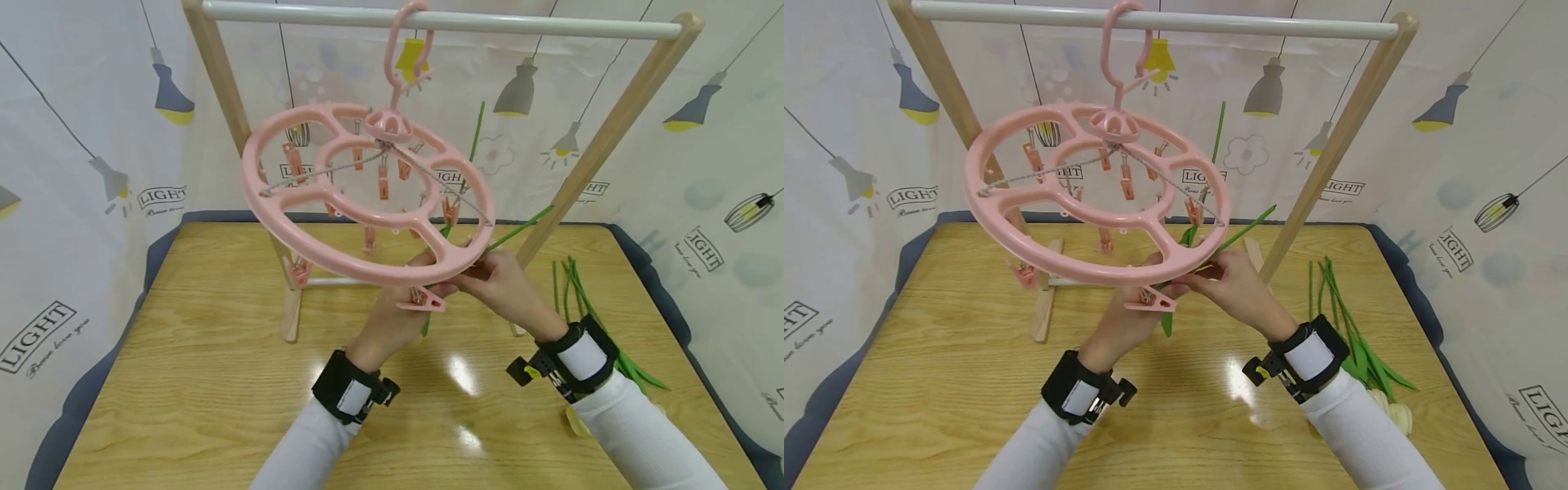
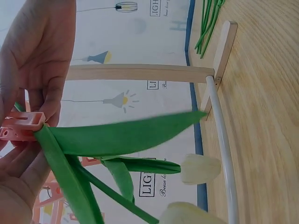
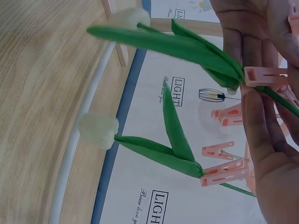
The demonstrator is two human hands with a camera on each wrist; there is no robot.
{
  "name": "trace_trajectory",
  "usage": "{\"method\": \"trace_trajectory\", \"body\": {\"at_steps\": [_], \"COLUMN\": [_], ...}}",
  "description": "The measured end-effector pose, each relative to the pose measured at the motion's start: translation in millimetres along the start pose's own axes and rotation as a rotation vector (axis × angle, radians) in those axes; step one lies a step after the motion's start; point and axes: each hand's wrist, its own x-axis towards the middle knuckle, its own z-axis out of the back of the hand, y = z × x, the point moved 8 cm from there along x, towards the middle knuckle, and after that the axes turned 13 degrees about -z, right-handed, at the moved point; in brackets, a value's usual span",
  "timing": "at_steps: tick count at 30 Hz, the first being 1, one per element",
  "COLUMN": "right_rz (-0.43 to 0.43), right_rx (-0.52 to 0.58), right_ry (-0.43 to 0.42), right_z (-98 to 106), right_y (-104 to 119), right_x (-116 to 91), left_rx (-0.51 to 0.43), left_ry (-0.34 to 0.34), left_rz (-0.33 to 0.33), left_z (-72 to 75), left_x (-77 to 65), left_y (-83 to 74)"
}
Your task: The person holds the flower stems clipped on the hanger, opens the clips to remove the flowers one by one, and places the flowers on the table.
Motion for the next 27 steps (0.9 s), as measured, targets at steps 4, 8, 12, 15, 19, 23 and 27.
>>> {"method": "trace_trajectory", "body": {"at_steps": [4,8,12,15,19,23,27], "right_rz": [0.007,0.016,0.015,0.03,0.093,0.158,0.202], "right_rx": [0.015,0.045,0.051,0.107,0.22,0.232,0.209], "right_ry": [0.025,0.063,0.106,0.132,0.142,0.097,0.004], "right_z": [-0.3,-1.7,-0.7,5.0,14.1,19.2,25.6], "right_y": [0.9,2.5,1.5,1.2,3.2,5.3,6.6], "right_x": [-1.7,-3.8,-8.2,-12.7,-16.4,-17.2,-19.7], "left_rx": [0.029,0.169,0.239,0.226,0.166,0.14,0.156], "left_ry": [-0.045,-0.107,-0.16,-0.159,-0.121,-0.083,-0.065], "left_rz": [-0.059,-0.119,-0.14,-0.176,-0.205,-0.189,-0.191], "left_z": [1.0,3.8,6.5,5.8,0.9,-3.3,-3.8], "left_x": [1.4,2.2,0.0,-1.3,-1.7,-2.0,-2.9], "left_y": [-3.5,-8.1,-10.9,-13.3,-14.3,-14.0,-14.8]}}
